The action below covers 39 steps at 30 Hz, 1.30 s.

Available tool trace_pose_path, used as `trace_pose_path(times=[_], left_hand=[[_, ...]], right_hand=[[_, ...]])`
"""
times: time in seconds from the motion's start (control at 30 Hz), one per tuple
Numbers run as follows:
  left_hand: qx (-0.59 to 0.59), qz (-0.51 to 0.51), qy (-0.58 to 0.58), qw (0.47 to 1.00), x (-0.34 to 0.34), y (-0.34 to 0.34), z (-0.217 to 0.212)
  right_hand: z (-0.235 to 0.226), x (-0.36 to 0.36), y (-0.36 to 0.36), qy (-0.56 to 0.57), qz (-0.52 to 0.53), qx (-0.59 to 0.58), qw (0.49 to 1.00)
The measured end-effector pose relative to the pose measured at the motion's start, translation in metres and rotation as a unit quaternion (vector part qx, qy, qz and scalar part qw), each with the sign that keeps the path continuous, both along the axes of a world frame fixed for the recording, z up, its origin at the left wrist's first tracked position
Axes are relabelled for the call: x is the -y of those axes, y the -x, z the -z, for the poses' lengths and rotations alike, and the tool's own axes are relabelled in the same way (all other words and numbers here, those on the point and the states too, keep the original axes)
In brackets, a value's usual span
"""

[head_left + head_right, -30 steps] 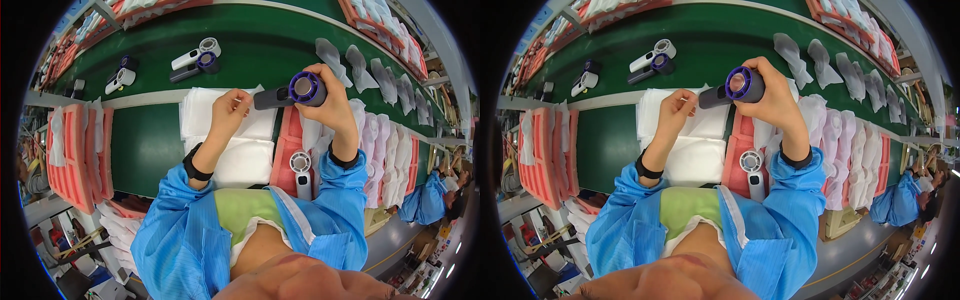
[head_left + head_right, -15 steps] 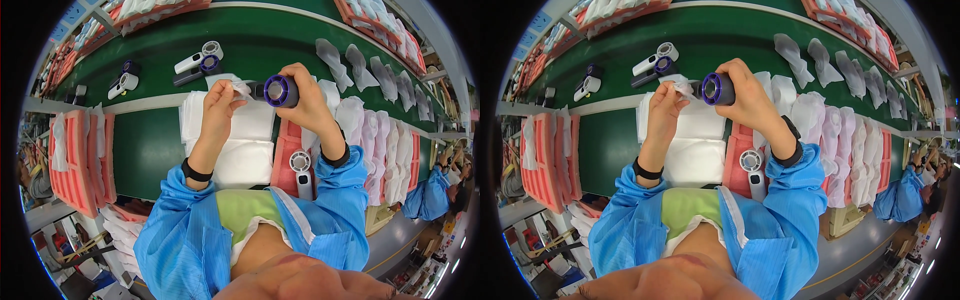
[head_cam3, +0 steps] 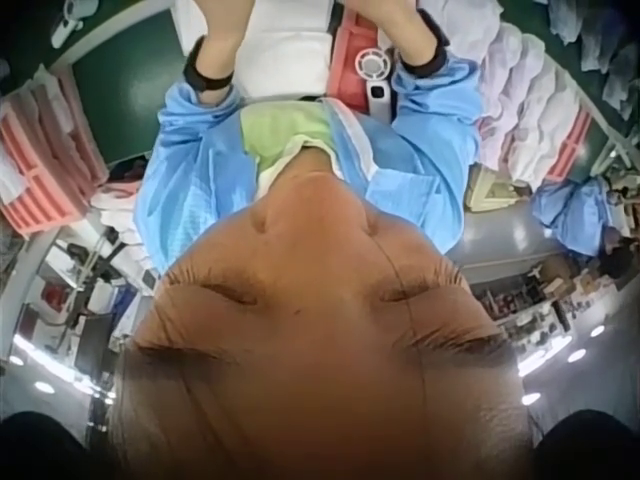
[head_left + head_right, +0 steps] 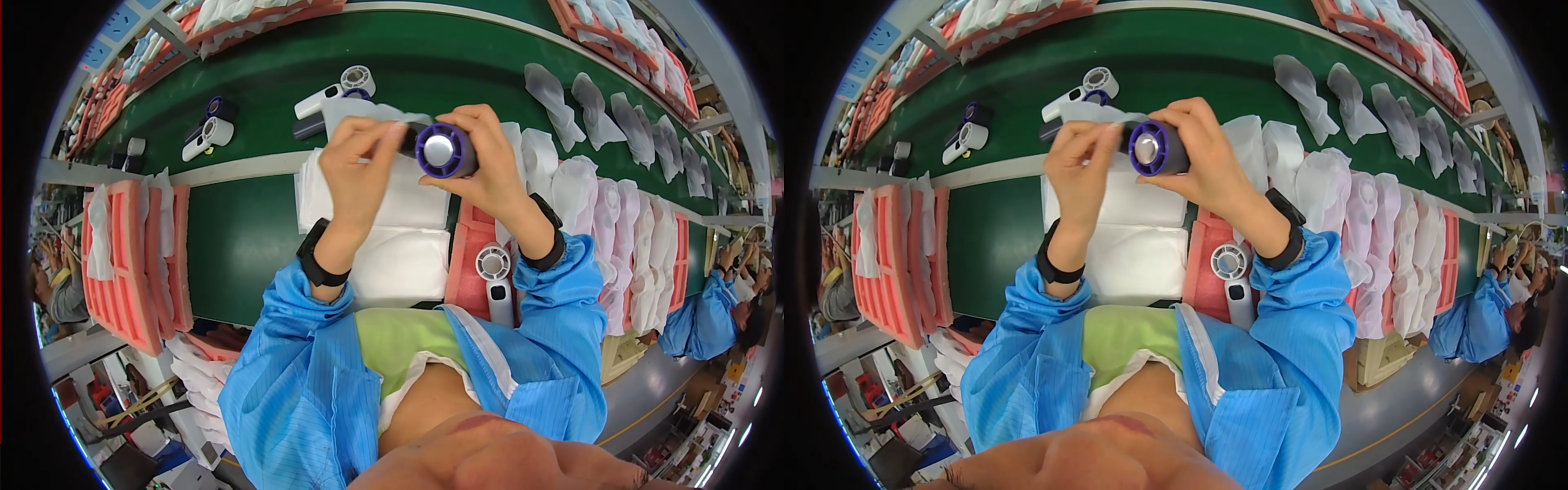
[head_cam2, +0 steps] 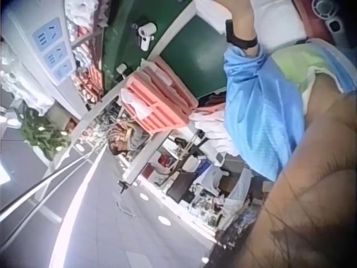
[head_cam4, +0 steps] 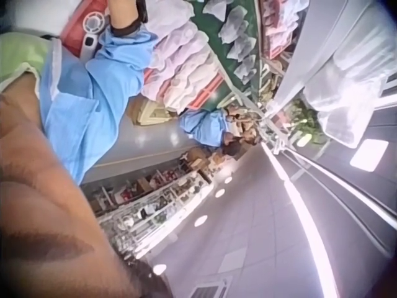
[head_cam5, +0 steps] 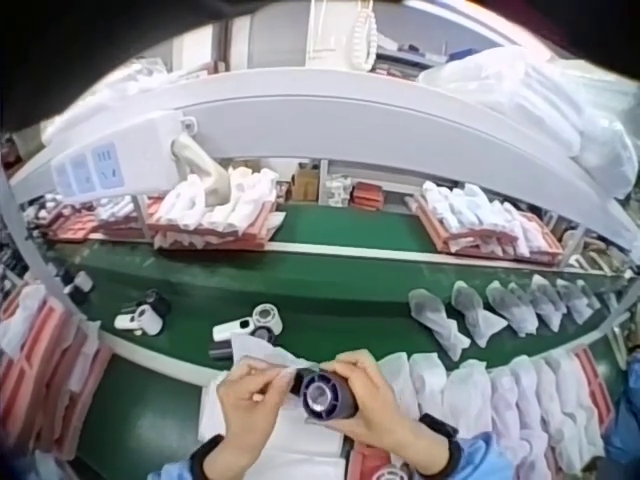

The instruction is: The person wraps handheld fans and purple fan components in protective foam sheets and places them into a pink tray. This process is repeated for several items, handling them one at a time on a green conveyor belt.

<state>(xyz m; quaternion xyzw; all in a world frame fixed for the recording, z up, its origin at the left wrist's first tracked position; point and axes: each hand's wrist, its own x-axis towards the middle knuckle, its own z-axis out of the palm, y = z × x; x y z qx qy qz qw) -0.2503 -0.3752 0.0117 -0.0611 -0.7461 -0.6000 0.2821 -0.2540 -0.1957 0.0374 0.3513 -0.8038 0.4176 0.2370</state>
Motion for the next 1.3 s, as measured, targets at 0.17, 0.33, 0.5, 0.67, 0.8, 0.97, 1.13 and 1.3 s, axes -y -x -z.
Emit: trace_pose_path(times=[0.17, 0.33, 0.5, 0.67, 0.8, 0.97, 1.13, 1.3], left_hand=[[0.023, 0.111, -0.088, 0.99, -0.023, -0.003, -0.016], [-0.052, 0.116, 0.102, 0.987, -0.042, -0.032, -0.018], [-0.102, 0.105, 0.116, 0.982, -0.036, -0.037, -0.006], [0.047, 0.067, 0.113, 0.99, -0.03, -0.025, -0.017], [-0.034, 0.061, 0.12, 0.99, -0.007, -0.009, -0.006], [-0.02, 0.323, -0.06, 0.944, 0.017, 0.0, -0.004], [-0.005, 0.182, -0.099, 0.978, 0.018, -0.004, -0.001], [-0.061, 0.084, -0.017, 0.994, -0.009, -0.016, -0.002]], right_hand=[[0.01, 0.005, 0.0, -0.013, 0.026, 0.049, 0.998], [0.033, -0.001, 0.013, -0.039, 0.024, 0.039, 0.998], [0.034, -0.004, 0.019, -0.006, 0.071, 0.091, 0.993], [0.018, 0.009, 0.002, 0.127, 0.03, 0.295, 0.946], [0.025, 0.004, 0.002, 0.186, -0.133, 0.251, 0.94], [0.015, 0.005, 0.008, 0.05, -0.081, 0.106, 0.99], [0.042, -0.002, 0.011, 0.001, -0.035, 0.236, 0.971], [0.042, 0.002, 0.007, -0.064, 0.093, 0.142, 0.983]])
